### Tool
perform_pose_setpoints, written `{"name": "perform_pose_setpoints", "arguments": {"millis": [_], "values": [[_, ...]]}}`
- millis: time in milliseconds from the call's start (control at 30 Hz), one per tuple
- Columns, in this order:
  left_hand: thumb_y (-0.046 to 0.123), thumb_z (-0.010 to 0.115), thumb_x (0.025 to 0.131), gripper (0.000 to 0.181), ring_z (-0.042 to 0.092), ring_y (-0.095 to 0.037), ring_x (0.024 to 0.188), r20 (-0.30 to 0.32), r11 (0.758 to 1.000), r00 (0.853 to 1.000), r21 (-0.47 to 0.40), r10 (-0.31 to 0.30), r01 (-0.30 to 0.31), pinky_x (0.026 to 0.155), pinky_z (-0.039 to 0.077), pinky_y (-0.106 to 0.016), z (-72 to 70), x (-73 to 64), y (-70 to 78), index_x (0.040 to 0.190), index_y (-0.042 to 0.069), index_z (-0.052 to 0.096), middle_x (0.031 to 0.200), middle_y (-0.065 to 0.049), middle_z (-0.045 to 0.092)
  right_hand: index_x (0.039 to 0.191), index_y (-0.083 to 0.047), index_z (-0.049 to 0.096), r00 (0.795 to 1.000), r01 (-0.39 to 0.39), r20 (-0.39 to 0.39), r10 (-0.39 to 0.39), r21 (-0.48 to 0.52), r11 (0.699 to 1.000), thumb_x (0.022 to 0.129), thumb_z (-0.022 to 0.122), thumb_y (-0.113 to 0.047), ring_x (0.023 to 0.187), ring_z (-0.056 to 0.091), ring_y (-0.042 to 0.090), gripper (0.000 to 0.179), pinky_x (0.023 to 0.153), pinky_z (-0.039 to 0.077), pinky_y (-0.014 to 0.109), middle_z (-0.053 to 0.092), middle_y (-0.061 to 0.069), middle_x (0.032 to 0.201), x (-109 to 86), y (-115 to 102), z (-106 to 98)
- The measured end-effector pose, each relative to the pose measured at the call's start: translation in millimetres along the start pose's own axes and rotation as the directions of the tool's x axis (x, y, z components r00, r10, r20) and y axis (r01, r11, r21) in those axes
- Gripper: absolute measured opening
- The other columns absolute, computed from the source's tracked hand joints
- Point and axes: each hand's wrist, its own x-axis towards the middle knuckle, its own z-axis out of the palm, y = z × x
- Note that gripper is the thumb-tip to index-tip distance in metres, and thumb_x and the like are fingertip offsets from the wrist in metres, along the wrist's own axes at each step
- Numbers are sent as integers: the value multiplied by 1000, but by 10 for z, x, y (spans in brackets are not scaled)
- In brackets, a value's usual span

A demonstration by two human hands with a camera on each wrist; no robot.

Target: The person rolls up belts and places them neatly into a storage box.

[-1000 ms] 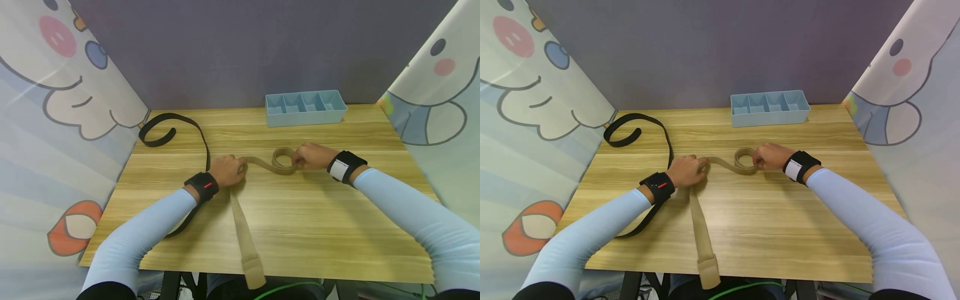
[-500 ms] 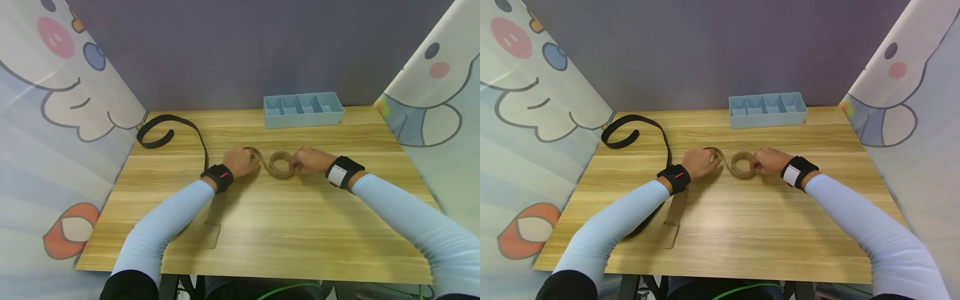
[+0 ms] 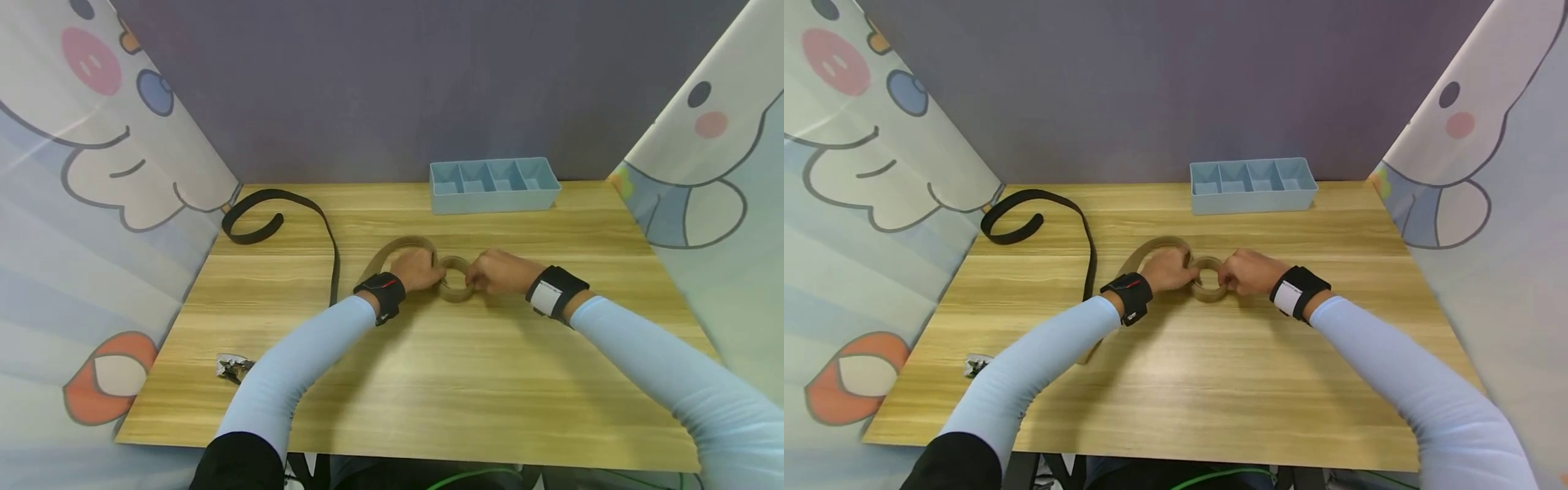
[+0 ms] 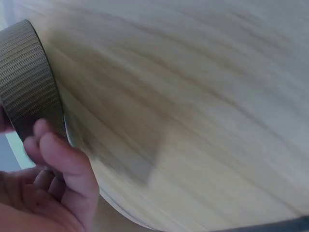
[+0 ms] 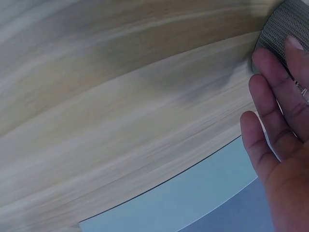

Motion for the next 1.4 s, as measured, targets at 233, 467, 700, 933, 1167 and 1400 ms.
{"name": "perform_pose_setpoints", "arguments": {"millis": [233, 467, 700, 933, 1167, 1400], "values": [[29, 56, 104, 46, 66, -20, 87, 15, 992, 999, 124, 33, -35, 70, 52, -32, 87, 32, 109, 148, 13, 58, 122, -8, 74, 102, -7, 79, 1000, -15, 24, 14, 47, 999, 84, 73, 9, 87, 75, 19, 25, 78, 61, 37, 80, 5, 97, -5, -13, 3], [29, 53, 105, 49, 68, -30, 119, 5, 992, 1000, 124, 18, -18, 87, 57, -43, 117, 60, 82, 153, 18, 53, 138, -11, 69, 139, -1, 61, 992, -87, -96, 86, 0, 996, 93, 71, -14, 115, 69, 37, 49, 95, 57, 52, 70, 20, 129, 104, -26, -233], [28, 54, 106, 39, 71, -25, 99, -13, 986, 998, 155, 64, -61, 78, 56, -36, 184, 87, 46, 142, 16, 62, 118, -8, 75, 149, -6, 54, 998, 54, -2, -60, -376, 925, 88, 72, 2, 145, 45, 48, 65, 109, 46, 64, 45, 25, 160, 554, 30, -292], [27, 55, 105, 34, 68, -20, 85, -28, 981, 995, 172, 98, -92, 69, 52, -34, 162, 18, 94, 136, 17, 65, 101, -4, 75, 117, -9, 76, 996, 72, 2, -89, -611, 788, 91, 80, -13, 136, 56, 41, 26, 99, 54, 58, 60, 14, 148, 612, 263, -138], [24, 54, 105, 34, 56, -15, 66, -24, 984, 994, 147, 103, -99, 58, 42, -27, 139, -17, 32, 135, 14, 65, 81, -2, 65, 102, -10, 74, 982, 82, -81, -169, -625, 776, 86, 81, -4, 109, 65, 34, 18, 86, 54, 50, 76, 11, 103, 427, 358, -46], [26, 53, 106, 38, 61, -19, 80, -6, 985, 995, 141, 97, -96, 66, 49, -32, 130, -44, -24, 140, 13, 63, 97, -5, 70, 101, -7, 68, 994, 34, -73, -81, -495, 868, 92, 73, 2, 93, 71, 32, 13, 87, 55, 52, 76, 12, 94, 239, 382, 4]]}}
